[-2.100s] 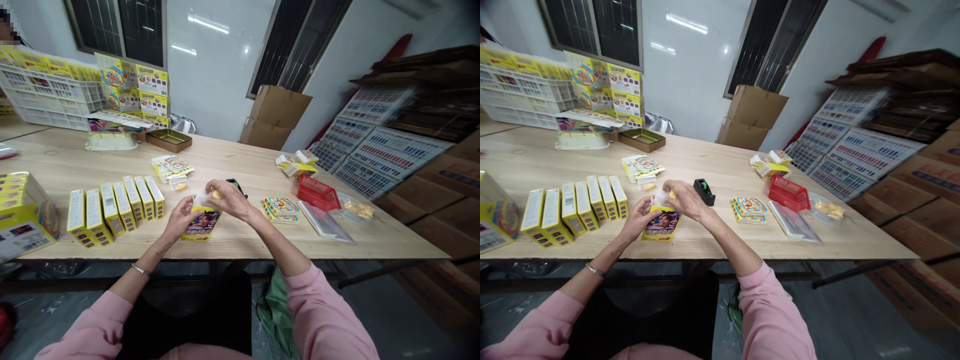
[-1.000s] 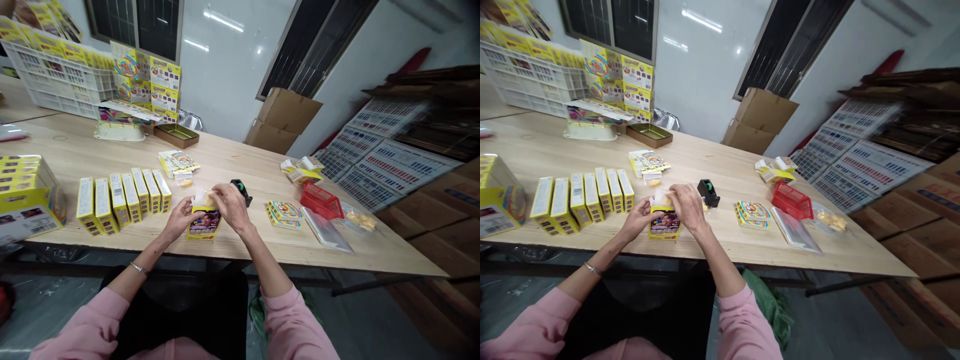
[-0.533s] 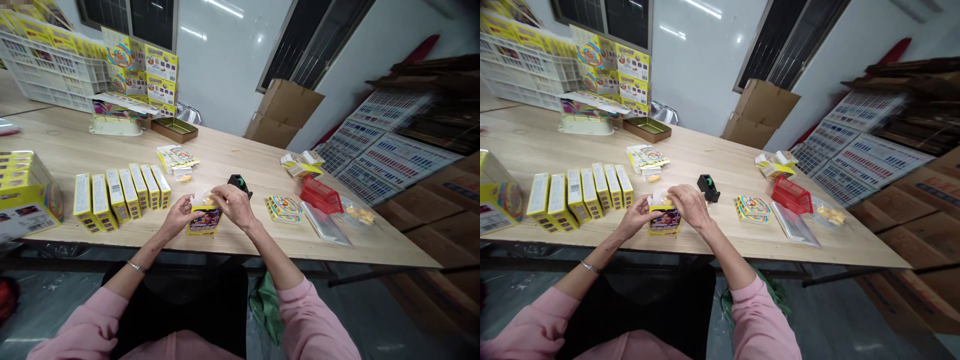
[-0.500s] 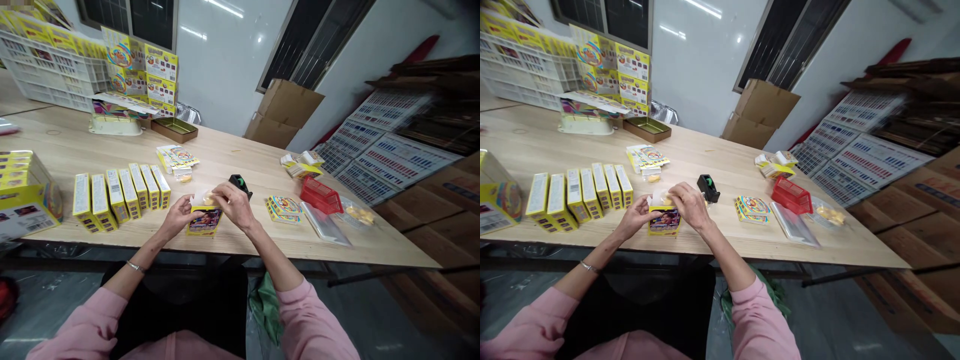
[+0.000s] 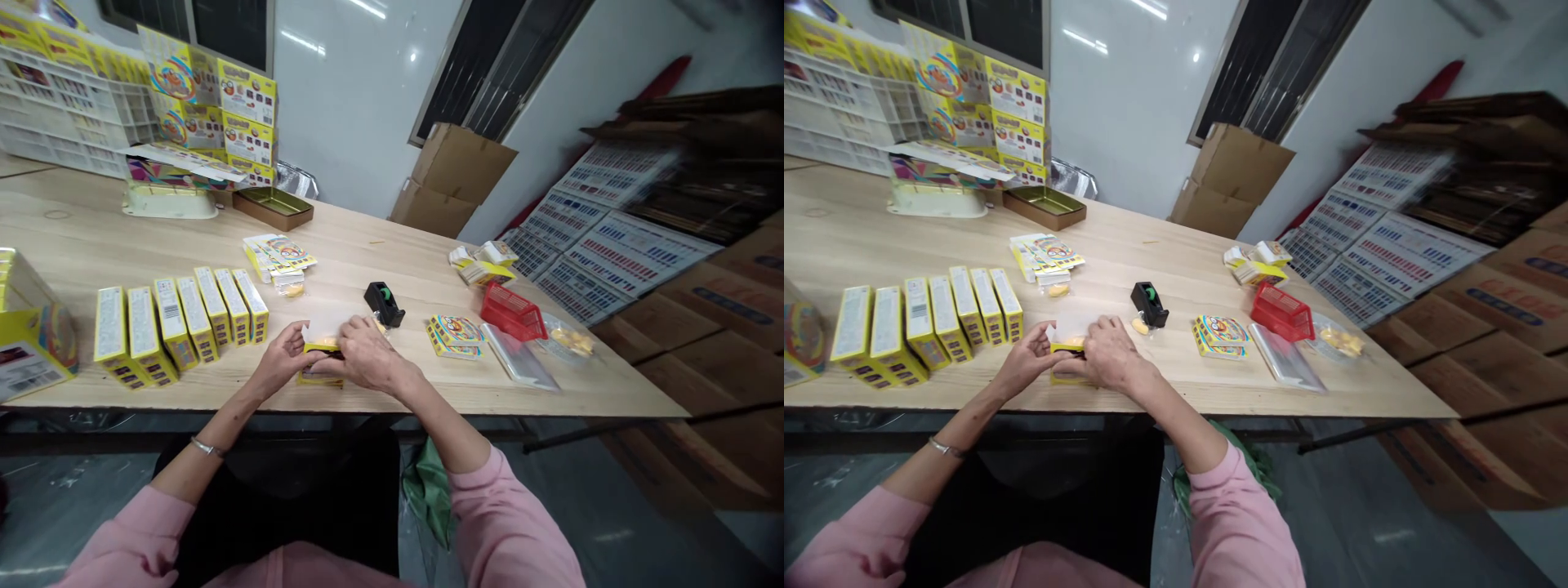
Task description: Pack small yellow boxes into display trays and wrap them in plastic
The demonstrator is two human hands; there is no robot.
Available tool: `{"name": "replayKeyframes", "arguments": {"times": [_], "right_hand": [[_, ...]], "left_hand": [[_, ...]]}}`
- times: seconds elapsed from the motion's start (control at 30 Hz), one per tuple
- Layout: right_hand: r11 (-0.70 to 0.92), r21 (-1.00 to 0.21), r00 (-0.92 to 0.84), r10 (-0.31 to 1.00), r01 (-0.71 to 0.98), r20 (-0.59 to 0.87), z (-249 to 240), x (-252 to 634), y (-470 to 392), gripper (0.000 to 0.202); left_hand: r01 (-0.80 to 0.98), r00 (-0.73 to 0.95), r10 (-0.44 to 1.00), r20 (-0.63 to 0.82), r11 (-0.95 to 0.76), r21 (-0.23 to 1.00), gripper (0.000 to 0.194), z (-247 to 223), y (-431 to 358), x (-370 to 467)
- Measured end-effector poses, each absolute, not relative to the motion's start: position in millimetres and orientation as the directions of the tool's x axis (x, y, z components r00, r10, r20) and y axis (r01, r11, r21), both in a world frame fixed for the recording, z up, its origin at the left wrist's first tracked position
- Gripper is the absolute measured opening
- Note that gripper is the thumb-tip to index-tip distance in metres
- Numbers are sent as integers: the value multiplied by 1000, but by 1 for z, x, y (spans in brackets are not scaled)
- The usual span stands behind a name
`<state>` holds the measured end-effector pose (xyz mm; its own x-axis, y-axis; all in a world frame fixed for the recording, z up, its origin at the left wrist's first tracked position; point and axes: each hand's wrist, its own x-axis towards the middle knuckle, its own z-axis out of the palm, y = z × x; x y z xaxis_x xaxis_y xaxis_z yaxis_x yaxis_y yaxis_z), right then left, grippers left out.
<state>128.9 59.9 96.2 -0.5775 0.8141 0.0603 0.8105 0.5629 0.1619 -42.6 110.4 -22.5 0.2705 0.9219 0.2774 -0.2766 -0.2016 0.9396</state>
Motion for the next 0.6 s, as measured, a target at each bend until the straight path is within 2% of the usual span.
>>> {"name": "replayKeyframes", "arguments": {"times": [0.1,0.17,0.2,0.27,0.33,0.43,0.5,0.57,0.6], "right_hand": [[508,69,-506,817,859,277,92,147,68,45],[337,-32,-298,870,941,393,79,169,83,35],[212,-83,-163,904,974,396,68,181,93,31],[-39,-146,79,957,988,277,40,201,114,29],[-136,-171,172,961,976,215,9,213,133,33],[-136,-223,186,958,965,221,-22,218,147,29],[-99,-262,164,957,960,240,-24,220,146,32],[-6,-360,123,946,933,301,-10,220,137,35],[93,-444,87,926,891,369,2,219,130,36]], "left_hand": [[-253,233,934,270,-210,944,61,-24,108,-52],[-243,205,932,298,-246,938,59,-25,106,-56],[-238,198,927,317,-269,933,61,-26,105,-57],[-230,186,912,365,-320,919,68,-28,103,-57],[-208,165,884,438,-403,891,70,-31,102,-55],[-84,131,806,577,-571,817,57,-32,100,-56],[48,160,768,620,-633,772,46,-29,99,-60],[152,206,765,610,-641,752,42,-24,99,-65],[181,223,770,598,-635,751,42,-22,99,-67]]}}
